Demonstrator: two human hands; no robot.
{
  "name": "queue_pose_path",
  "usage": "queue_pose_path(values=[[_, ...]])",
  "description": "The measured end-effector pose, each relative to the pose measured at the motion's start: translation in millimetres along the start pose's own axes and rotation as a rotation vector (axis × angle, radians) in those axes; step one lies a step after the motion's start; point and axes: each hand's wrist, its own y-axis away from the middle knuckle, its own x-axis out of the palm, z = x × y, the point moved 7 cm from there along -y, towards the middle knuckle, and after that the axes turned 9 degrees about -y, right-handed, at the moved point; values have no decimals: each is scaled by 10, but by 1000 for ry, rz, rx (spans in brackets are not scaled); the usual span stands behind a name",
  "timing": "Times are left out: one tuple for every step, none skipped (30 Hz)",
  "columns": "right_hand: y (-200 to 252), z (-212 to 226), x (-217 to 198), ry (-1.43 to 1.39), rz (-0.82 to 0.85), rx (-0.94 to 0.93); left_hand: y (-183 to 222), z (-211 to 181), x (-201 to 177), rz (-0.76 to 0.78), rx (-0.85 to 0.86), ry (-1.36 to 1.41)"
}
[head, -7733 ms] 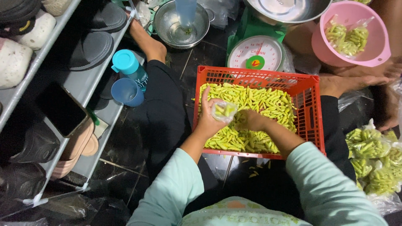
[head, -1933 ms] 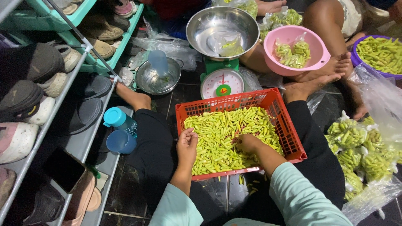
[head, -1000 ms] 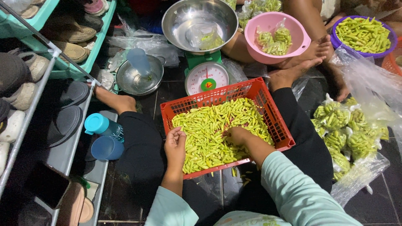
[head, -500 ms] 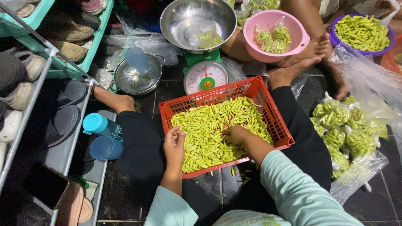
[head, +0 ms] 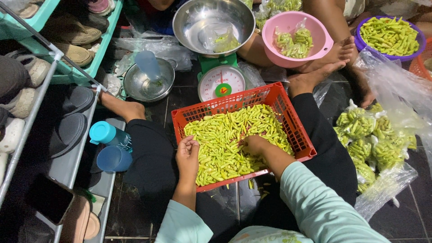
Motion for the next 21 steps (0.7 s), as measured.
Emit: queue_pose_path(values=[[4, 5, -4, 1, 0, -1, -3, 4, -2, -1, 0, 0], [10, 8, -5, 7, -2, 2, -2, 9, -5, 1, 1, 4], [15, 10, -6, 13, -4, 4, -2, 14, -7, 2, 2, 9], [-1, -1, 0, 13, -3, 4, -4, 21, 0, 1, 2, 8], [-18, -5, 4, -1, -7, -5, -6, 29, 7, 0, 1, 12], [-33, -10, 11, -15, -11, -14, -4, 38, 11, -1, 0, 15], [-15, 6, -7, -14, -9, -14, -2, 26, 6, -2, -1, 15], [2, 16, -25, 2, -5, -7, 0, 12, 5, 0, 0, 17], [18, 26, -43, 18, -1, 1, 1, -2, 3, 2, 1, 19], [39, 44, -45, 18, 0, 0, -1, 3, 3, 1, 0, 19], [60, 66, -50, 13, -1, -7, -2, 9, 5, 3, -4, 15], [83, 86, -53, 9, -2, -15, -2, 15, 8, 5, -8, 11], [110, 107, -61, 9, -1, -15, -4, 36, 6, 5, -9, 10], [137, 122, -75, 20, -3, -8, -8, 53, 8, 5, -7, 10], [165, 136, -88, 31, -4, -2, -12, 71, 11, 5, -4, 9], [100, 88, -59, 30, -3, -1, -12, 72, 14, 5, -5, 8], [34, 44, -32, 27, -7, -6, -13, 73, 16, 5, -8, 10], [-31, -1, -7, 23, -11, -11, -15, 75, 19, 4, -10, 13], [-69, -28, 14, 23, -11, -11, -11, 67, 16, 5, -11, 12], [-108, -54, 32, 21, -9, -11, -10, 54, 14, 6, -7, 7], [-146, -80, 50, 20, -8, -11, -8, 41, 12, 8, -4, 2]])
